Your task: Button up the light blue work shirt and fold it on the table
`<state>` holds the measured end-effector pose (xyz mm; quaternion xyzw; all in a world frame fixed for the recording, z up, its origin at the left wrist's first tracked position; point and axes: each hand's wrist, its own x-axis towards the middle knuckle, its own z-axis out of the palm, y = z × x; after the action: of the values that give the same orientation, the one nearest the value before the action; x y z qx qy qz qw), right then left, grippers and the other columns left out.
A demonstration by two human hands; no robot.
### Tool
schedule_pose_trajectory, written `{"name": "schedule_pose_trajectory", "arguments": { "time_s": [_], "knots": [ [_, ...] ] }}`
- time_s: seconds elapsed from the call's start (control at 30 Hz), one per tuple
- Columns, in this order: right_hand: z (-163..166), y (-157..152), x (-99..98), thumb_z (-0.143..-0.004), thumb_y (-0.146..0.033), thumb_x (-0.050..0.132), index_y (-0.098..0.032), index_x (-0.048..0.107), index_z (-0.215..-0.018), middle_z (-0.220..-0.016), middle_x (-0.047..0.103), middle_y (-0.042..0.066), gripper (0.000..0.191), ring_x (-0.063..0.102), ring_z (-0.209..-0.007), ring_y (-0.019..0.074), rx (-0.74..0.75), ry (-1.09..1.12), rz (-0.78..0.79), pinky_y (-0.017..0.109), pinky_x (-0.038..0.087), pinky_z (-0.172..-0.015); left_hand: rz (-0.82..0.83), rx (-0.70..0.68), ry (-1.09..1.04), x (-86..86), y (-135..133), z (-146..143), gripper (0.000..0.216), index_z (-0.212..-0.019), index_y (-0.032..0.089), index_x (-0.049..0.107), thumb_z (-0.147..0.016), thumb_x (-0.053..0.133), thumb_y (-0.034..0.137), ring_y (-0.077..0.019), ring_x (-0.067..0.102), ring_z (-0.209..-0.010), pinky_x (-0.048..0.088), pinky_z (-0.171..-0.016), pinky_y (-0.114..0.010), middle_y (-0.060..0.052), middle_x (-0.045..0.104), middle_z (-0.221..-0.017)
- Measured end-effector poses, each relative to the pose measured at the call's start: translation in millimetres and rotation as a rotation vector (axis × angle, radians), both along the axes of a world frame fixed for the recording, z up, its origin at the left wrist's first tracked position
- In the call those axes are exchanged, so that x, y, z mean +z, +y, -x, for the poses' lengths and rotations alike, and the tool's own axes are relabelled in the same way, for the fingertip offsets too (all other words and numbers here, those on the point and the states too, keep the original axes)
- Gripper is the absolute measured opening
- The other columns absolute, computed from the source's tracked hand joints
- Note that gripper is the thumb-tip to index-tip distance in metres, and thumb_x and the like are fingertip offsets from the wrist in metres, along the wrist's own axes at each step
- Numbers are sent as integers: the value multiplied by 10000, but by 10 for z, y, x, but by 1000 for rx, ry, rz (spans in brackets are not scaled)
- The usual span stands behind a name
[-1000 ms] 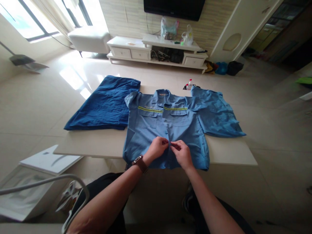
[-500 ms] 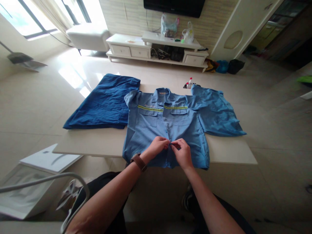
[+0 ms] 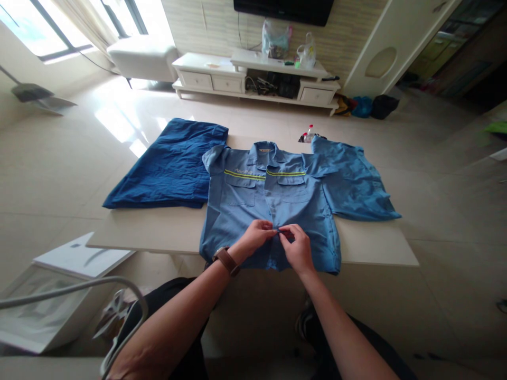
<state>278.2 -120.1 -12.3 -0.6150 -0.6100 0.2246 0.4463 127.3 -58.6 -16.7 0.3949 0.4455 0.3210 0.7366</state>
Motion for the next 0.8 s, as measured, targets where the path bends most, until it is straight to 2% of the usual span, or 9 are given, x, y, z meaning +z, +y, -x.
{"name": "schedule_pose_trajectory", "arguments": {
  "time_s": [0.13,0.27,0.4,0.6,0.8],
  "knots": [
    [-8,-3,20,-899,-154,582,-209,690,-904,-910,667,50,121,646,-819,201,10,-36,-19,323,536,-753,66,50,-17,17,-14,-8,424,-990,129,649,-626,864,165,-100,586,-632,418,-630,-222,13,669,-714],
    [-18,-8,14,-909,-141,547,-217,659,-904,-903,644,49,135,626,-835,209,4,-92,-31,332,510,-773,11,-30,-1,44,-5,-4,244,-905,107,690,-673,760,134,-88,560,-623,406,-619,-214,9,657,-698],
    [-21,0,-7,-906,-146,542,-221,619,-882,-891,625,45,110,616,-828,207,-19,-54,-29,324,505,-761,-115,-94,54,34,29,16,158,-843,105,726,-704,660,141,-101,562,-656,427,-664,-227,-2,662,-705],
    [-18,5,-41,-914,-143,523,-225,601,-876,-898,613,48,119,608,-855,213,-10,-42,-29,332,497,-785,-441,-174,284,53,18,37,139,-776,113,727,-751,603,172,-114,529,-650,382,-635,-230,9,645,-674],
    [-5,2,-53,-918,-146,513,-226,596,-884,-903,607,48,121,611,-854,209,2,-46,-19,330,499,-782,-565,-157,446,150,-35,4,156,-749,122,717,-744,567,82,-121,564,-679,383,-645,-223,5,656,-679]
  ]
}}
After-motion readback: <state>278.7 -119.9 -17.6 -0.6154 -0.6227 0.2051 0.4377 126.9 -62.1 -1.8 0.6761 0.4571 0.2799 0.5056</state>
